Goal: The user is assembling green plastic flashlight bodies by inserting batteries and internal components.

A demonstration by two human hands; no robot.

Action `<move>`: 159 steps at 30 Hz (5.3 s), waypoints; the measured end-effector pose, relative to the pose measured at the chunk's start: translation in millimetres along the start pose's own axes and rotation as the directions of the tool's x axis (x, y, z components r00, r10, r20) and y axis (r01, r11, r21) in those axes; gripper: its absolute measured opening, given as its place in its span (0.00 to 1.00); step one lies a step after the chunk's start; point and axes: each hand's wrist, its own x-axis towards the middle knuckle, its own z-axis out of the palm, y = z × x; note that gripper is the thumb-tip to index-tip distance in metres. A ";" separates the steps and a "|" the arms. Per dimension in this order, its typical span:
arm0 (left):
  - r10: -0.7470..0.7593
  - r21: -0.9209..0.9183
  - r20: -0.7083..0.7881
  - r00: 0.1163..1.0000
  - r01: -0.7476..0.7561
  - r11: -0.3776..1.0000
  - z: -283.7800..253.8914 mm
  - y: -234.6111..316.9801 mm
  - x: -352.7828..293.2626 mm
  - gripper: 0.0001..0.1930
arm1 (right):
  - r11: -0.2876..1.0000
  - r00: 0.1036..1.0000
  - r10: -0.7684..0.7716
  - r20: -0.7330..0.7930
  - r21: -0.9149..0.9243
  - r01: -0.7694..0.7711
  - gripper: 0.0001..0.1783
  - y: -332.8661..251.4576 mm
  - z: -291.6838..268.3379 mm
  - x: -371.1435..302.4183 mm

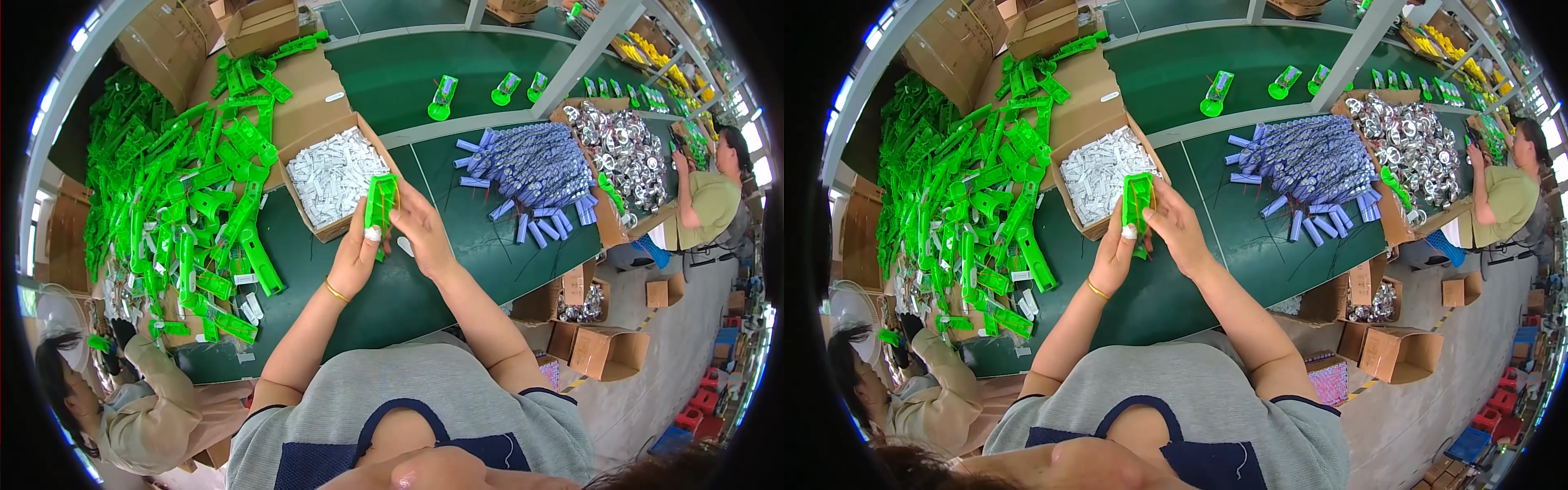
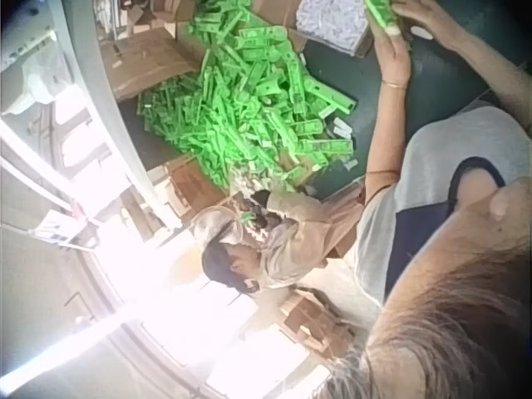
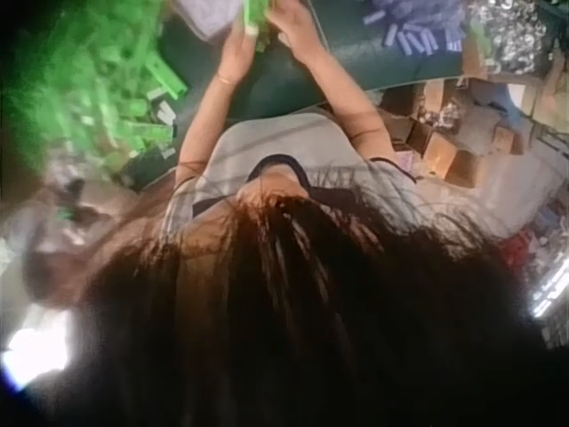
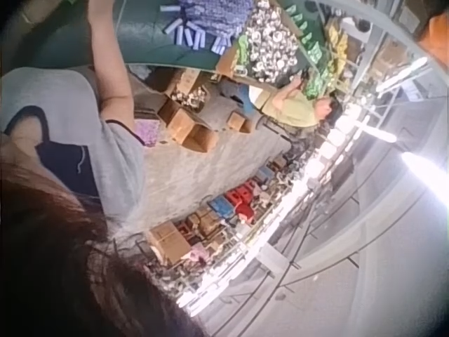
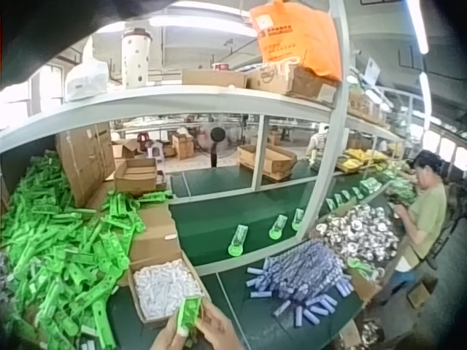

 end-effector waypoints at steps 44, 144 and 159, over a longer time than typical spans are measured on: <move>-0.160 -0.414 0.017 0.987 0.153 0.897 -31.3 14.2 -6.5 0.28 | 0.733 0.921 -0.321 0.220 -0.558 0.389 0.14 16.7 4.0 38.8; 0.191 -0.458 -0.277 0.942 -0.304 0.835 -180.6 94.6 28.5 0.26 | 0.867 0.644 0.459 0.611 -0.150 -0.476 0.24 49.5 108.2 106.6; 0.108 -0.210 -0.253 0.961 -0.163 0.964 -105.1 26.8 -19.7 0.23 | 0.951 0.994 -0.108 0.030 -0.287 0.112 0.11 -23.0 71.1 61.7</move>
